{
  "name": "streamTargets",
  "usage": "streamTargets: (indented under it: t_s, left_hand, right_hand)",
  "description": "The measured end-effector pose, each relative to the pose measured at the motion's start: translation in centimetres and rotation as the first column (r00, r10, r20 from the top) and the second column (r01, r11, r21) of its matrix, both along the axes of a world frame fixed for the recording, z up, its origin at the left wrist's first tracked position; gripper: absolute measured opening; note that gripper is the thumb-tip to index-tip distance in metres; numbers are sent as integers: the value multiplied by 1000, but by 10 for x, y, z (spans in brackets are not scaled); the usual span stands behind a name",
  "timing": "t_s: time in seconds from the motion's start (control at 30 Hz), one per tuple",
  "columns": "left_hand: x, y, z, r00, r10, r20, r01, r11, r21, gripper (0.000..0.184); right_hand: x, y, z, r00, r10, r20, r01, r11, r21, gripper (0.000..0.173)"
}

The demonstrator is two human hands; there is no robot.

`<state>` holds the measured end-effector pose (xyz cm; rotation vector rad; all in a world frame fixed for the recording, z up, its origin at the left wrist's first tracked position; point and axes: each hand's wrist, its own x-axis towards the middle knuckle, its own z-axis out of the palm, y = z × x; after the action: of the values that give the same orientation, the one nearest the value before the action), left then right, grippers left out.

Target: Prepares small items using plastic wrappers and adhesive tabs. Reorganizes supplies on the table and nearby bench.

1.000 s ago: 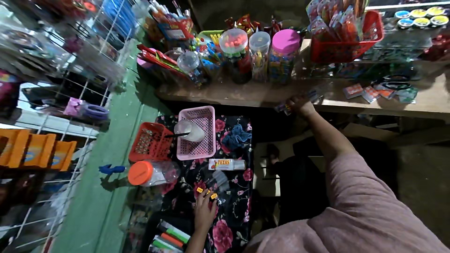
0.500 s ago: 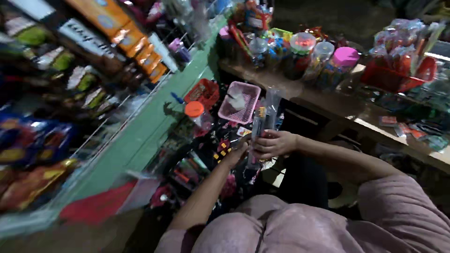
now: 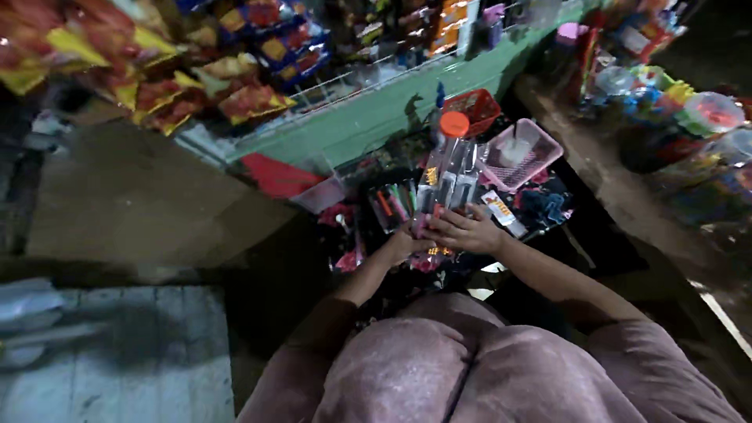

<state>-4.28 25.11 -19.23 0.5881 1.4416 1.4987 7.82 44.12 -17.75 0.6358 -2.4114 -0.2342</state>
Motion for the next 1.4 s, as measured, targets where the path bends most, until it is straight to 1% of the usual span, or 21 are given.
streamTargets:
  t_s: [0.07,0.13,0.17,0.23,0.3,0.5,0.6,0.73,0.8,0.87,0.9,0.93,1.0,1.03,1.07,1.1,1.17,1.23,1.33,1.37,1.4]
  left_hand:
    - [-2,-21,-11,997,73,-6,-73,995,-70,51]
    - [-3,-43,-25,994,105,5,-105,993,-45,51]
    - [-3,-53,-30,993,111,40,-110,993,-37,53]
    - [2,-61,-44,980,153,130,-146,988,-57,47]
    - [6,-66,-61,967,189,169,-173,979,-107,44]
    - [8,-89,-83,941,287,180,-252,948,-194,50]
    - [5,-108,-102,890,443,108,-393,865,-314,55]
    - [0,-144,-133,828,560,-15,-509,740,-441,49]
    - [-5,-155,-139,822,563,-83,-530,704,-473,46]
    - [-17,-158,-145,826,544,-149,-535,674,-509,47]
    - [-25,-158,-150,821,540,-184,-550,665,-506,47]
    - [-35,-157,-155,819,528,-224,-561,657,-503,49]
    - [-58,-154,-169,820,495,-288,-567,626,-536,49]
    - [-70,-152,-177,820,487,-300,-565,613,-552,48]
    - [-79,-151,-185,823,487,-291,-559,609,-563,47]
    - [-87,-151,-193,828,491,-271,-550,619,-561,47]
    - [-95,-154,-204,834,491,-251,-539,631,-558,50]
    - [-99,-155,-206,833,488,-260,-543,633,-552,49]
    - [-102,-158,-208,817,489,-304,-570,608,-552,47]
    - [-100,-160,-205,812,496,-307,-576,600,-555,47]
    - [-97,-159,-199,813,498,-303,-575,597,-560,47]
  right_hand:
    - [-2,-13,-4,1000,19,-17,-20,998,-55,30]
    - [-1,-20,-15,999,24,43,-21,997,-80,25]
    - [-3,-25,-22,994,45,96,-36,995,-94,23]
    - [-9,-33,-41,972,130,197,-102,984,-144,24]
    - [-16,-42,-60,955,179,237,-142,976,-162,25]
    - [-20,-58,-82,944,195,265,-158,975,-154,28]
    - [-22,-68,-96,911,257,322,-199,959,-201,26]
    - [-28,-79,-106,788,370,493,-254,924,-287,20]
    - [-37,-85,-109,676,396,622,-268,918,-293,23]
    - [-58,-95,-109,511,363,779,-311,923,-226,30]
    - [-71,-102,-110,454,343,822,-341,920,-195,32]
    - [-85,-109,-118,482,379,790,-382,902,-200,29]
    - [-114,-127,-126,451,382,807,-396,896,-203,26]
    - [-130,-136,-130,429,349,833,-388,904,-179,25]
    - [-144,-143,-138,440,319,839,-363,918,-158,24]
    - [-155,-147,-153,499,324,803,-320,931,-176,24]
    - [-174,-152,-176,573,286,768,-208,957,-201,31]
    - [-185,-153,-184,567,217,794,-116,976,-185,39]
    - [-181,-150,-169,558,110,822,-25,993,-116,47]
    - [-176,-146,-156,544,92,834,23,992,-124,47]
    - [-170,-140,-148,570,93,816,81,982,-169,43]
